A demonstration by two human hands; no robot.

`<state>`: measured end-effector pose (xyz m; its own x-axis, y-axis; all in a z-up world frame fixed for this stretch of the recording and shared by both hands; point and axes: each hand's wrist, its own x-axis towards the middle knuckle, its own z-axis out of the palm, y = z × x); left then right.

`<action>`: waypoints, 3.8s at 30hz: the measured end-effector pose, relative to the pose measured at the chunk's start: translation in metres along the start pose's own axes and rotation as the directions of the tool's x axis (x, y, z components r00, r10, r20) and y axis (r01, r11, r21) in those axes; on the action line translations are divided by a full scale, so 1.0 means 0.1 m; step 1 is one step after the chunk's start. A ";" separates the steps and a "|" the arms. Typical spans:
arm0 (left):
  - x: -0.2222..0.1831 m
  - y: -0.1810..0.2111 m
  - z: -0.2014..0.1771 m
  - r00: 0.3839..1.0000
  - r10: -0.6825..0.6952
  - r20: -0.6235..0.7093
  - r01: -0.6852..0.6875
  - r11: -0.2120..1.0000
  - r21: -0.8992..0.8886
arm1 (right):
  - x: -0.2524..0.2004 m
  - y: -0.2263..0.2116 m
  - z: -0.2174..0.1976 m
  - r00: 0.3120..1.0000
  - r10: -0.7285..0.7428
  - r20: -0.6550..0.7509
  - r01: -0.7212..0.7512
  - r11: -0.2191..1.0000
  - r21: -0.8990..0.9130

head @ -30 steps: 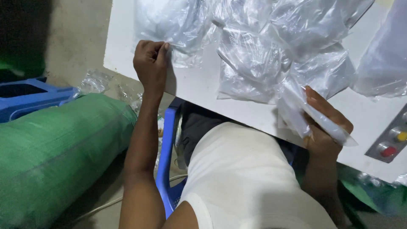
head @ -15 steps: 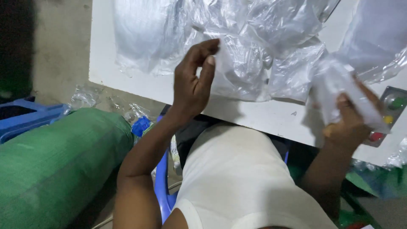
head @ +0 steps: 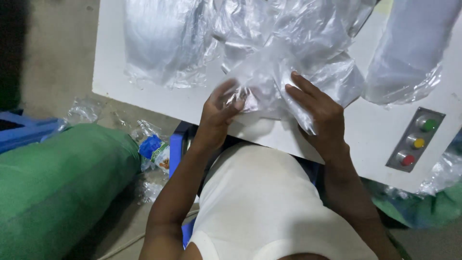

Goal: Sorting and folding plastic bags on a workstation table

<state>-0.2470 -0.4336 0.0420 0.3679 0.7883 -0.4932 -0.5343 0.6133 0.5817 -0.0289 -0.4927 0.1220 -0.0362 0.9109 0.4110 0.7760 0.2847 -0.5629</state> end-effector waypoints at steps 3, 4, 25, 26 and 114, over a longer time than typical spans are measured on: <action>0.03 0.01 -0.11 0.978 0.200 -0.053 -0.184 0.959 0.215 | 0.09 -0.06 -0.03 0.986 0.026 0.165 -0.028 1.000 0.010; 0.07 0.02 -0.14 0.966 0.235 -0.111 -0.205 0.952 0.227 | 0.10 -0.05 -0.03 0.986 0.010 0.164 -0.018 0.999 0.049; -0.01 0.45 -0.31 0.917 -0.005 -0.398 0.015 1.000 0.021 | -0.38 0.15 -0.29 0.901 0.396 -0.179 -0.336 0.896 0.290; 0.00 0.45 -0.33 0.916 0.006 -0.402 0.003 1.000 0.023 | -0.40 0.18 -0.31 0.904 0.389 -0.177 -0.327 0.897 0.297; -0.09 -0.23 0.95 0.370 0.549 0.750 -0.849 -0.128 0.513 | -0.02 1.89 -1.33 0.471 0.879 -0.079 -0.824 0.470 0.317</action>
<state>-0.1653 -0.4500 0.0947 0.4137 0.6653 0.6214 0.1462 -0.7223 0.6760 0.2015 -0.4807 0.1099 0.7144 0.6556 -0.2446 0.1946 -0.5218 -0.8306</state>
